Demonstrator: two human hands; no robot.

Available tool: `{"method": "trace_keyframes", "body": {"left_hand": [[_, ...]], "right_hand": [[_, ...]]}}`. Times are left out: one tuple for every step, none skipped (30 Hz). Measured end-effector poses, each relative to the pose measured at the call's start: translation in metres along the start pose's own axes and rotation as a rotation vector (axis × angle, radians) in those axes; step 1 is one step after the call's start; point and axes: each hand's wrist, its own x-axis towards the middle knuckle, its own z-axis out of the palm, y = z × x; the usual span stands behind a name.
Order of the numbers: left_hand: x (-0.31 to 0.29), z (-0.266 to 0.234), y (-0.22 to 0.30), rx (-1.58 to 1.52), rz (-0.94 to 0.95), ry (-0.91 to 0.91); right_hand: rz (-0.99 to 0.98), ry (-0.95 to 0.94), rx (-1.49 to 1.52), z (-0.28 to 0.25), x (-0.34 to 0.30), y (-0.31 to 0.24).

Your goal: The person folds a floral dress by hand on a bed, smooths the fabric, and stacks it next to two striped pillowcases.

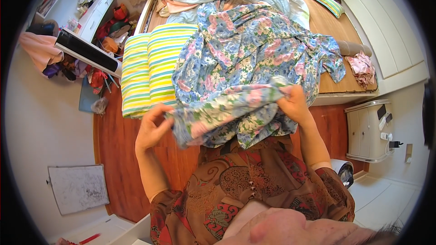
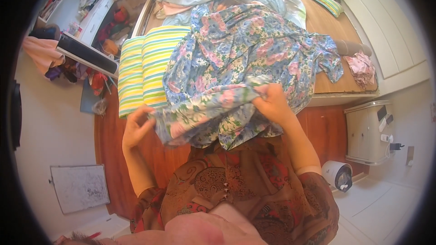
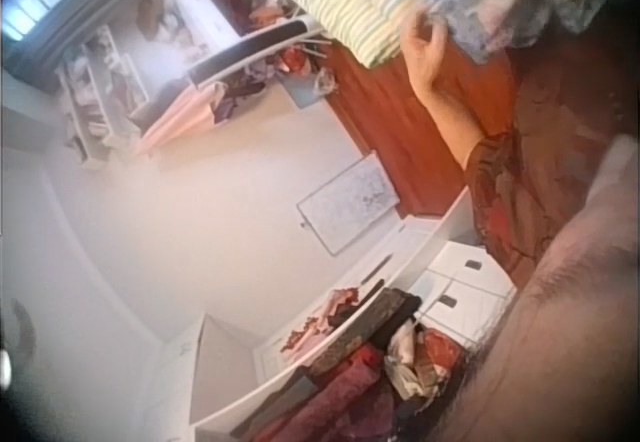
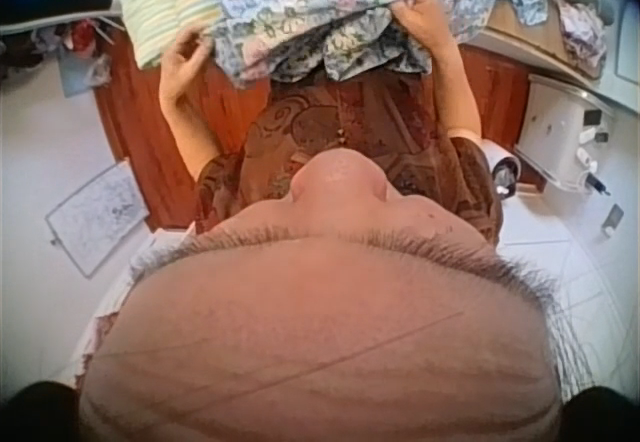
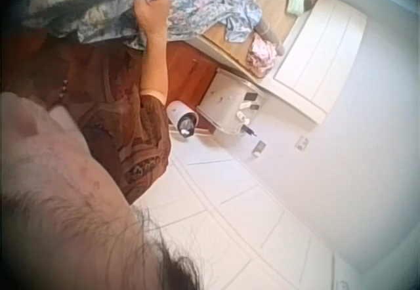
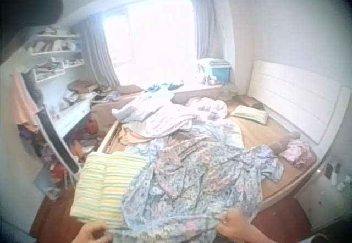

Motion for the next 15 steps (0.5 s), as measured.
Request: {"method": "trace_keyframes", "body": {"left_hand": [[0.003,-0.006,-0.005,0.376,0.131,0.185],[0.004,-0.012,-0.010,0.753,0.262,0.370],[0.006,-0.010,-0.007,0.851,0.369,0.545],[0.008,-0.008,-0.004,0.945,0.476,0.723],[0.005,-0.015,-0.007,0.946,0.600,0.849],[-0.001,-0.021,-0.005,0.969,0.695,0.990],[-0.007,-0.031,-0.009,0.957,0.753,1.101],[-0.011,-0.041,-0.010,0.841,0.875,1.072],[-0.010,-0.044,-0.009,0.652,0.941,1.096],[-0.006,-0.044,-0.002,0.465,1.006,1.116],[-0.003,-0.038,0.005,0.325,1.014,1.147],[0.005,-0.026,0.018,0.174,1.022,1.168],[0.002,-0.023,0.020,-0.131,0.911,1.216],[0.006,-0.022,0.020,-0.233,0.842,1.229],[0.012,-0.022,0.017,-0.322,0.773,1.194]], "right_hand": [[-0.041,-0.053,-0.003,0.008,0.010,0.007],[-0.112,-0.117,-0.111,0.013,0.013,0.017],[-0.129,-0.278,-0.158,0.011,0.013,0.017],[-0.145,-0.439,-0.205,0.009,0.012,0.017],[-0.152,-0.436,-0.225,0.011,0.008,0.028],[-0.148,-0.436,-0.220,0.008,0.006,0.031],[-0.087,-0.407,-0.183,0.005,0.006,0.033],[-0.026,-0.378,-0.146,0.002,0.006,0.036],[-0.128,-0.153,-0.183,-0.001,0.008,0.034],[-0.028,-0.061,-0.110,-0.008,0.009,0.006],[-0.162,0.027,-0.004,-0.015,0.008,0.001],[-0.293,0.124,0.097,-0.024,0.005,-0.003],[-0.358,0.290,0.295,-0.024,0.007,-0.018],[-0.419,0.457,0.493,-0.024,0.009,-0.032],[-0.241,0.559,0.640,-0.030,0.013,-0.039]]}}
